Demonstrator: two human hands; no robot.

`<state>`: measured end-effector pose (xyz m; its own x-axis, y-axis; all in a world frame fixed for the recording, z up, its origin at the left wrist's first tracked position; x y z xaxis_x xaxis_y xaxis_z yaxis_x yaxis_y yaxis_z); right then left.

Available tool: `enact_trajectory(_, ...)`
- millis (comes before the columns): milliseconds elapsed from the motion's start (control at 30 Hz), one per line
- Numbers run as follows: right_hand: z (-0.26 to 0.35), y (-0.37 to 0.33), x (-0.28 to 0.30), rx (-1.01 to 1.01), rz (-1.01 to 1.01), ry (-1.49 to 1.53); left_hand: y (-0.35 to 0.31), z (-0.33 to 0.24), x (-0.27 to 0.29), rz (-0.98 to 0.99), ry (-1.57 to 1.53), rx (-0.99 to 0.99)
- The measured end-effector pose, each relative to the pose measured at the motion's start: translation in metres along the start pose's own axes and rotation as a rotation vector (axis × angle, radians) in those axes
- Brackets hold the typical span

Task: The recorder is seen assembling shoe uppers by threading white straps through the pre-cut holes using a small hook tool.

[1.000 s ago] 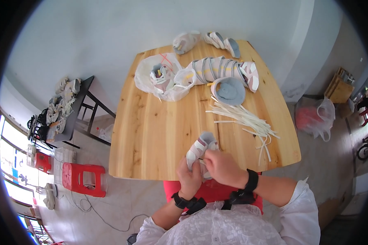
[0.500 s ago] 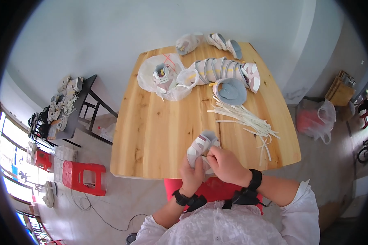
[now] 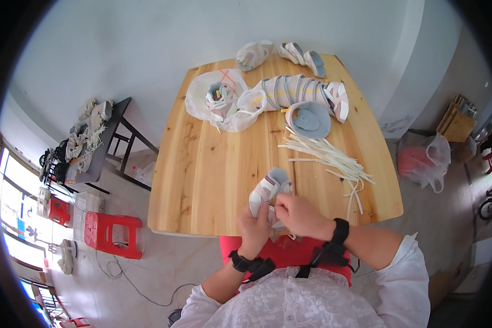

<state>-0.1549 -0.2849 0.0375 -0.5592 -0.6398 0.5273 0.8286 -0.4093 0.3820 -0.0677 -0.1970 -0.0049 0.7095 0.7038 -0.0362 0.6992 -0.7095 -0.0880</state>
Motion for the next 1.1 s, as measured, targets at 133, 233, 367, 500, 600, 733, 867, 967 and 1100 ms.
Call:
enact_trajectory(133,0.021,-0.002,-0.01,0.069,0.159,-0.322,-0.001,0.006,0.005,-0.034,0.059,-0.039)
enact_trajectory(233,-0.012,0.002,-0.006,-0.198,0.068,0.172,-0.004,-0.005,0.004,-0.067,0.248,-0.187)
enact_trajectory(367,-0.026,-0.011,-0.025,-0.507,0.164,0.524,-0.007,-0.011,0.004,-0.119,0.261,-0.255)
enact_trajectory(500,0.014,0.0,-0.009,0.012,0.05,-0.097,-0.005,-0.007,0.005,-0.137,0.185,-0.246)
enact_trajectory(600,-0.028,-0.022,-0.038,-0.87,0.266,0.938,-0.01,-0.014,0.007,-0.172,0.236,-0.333)
enact_trajectory(733,0.001,0.0,-0.009,-0.104,0.045,0.15,-0.01,-0.008,0.006,-0.151,0.377,-0.223)
enact_trajectory(867,0.019,-0.001,-0.009,0.013,0.14,-0.142,-0.013,-0.009,0.009,-0.08,0.288,-0.238)
enact_trajectory(967,0.011,0.007,0.011,-0.031,0.25,-0.06,-0.014,-0.019,0.007,-0.008,0.21,-0.247)
enact_trajectory(1100,0.035,-0.006,0.027,-0.005,0.348,-0.322,0.001,0.002,0.012,0.035,0.072,0.061)
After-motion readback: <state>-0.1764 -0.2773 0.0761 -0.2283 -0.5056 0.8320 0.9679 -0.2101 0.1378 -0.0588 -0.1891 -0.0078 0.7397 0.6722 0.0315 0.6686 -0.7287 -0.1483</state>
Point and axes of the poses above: each hand's wrist, its own y-axis towards the middle knuckle, its own x-axis out of the back of the hand, z = x × y, the point moved 8 cm from there along y, towards the middle knuckle, and after that the axes turned 8 degrees about x, right-handed, at the moved point
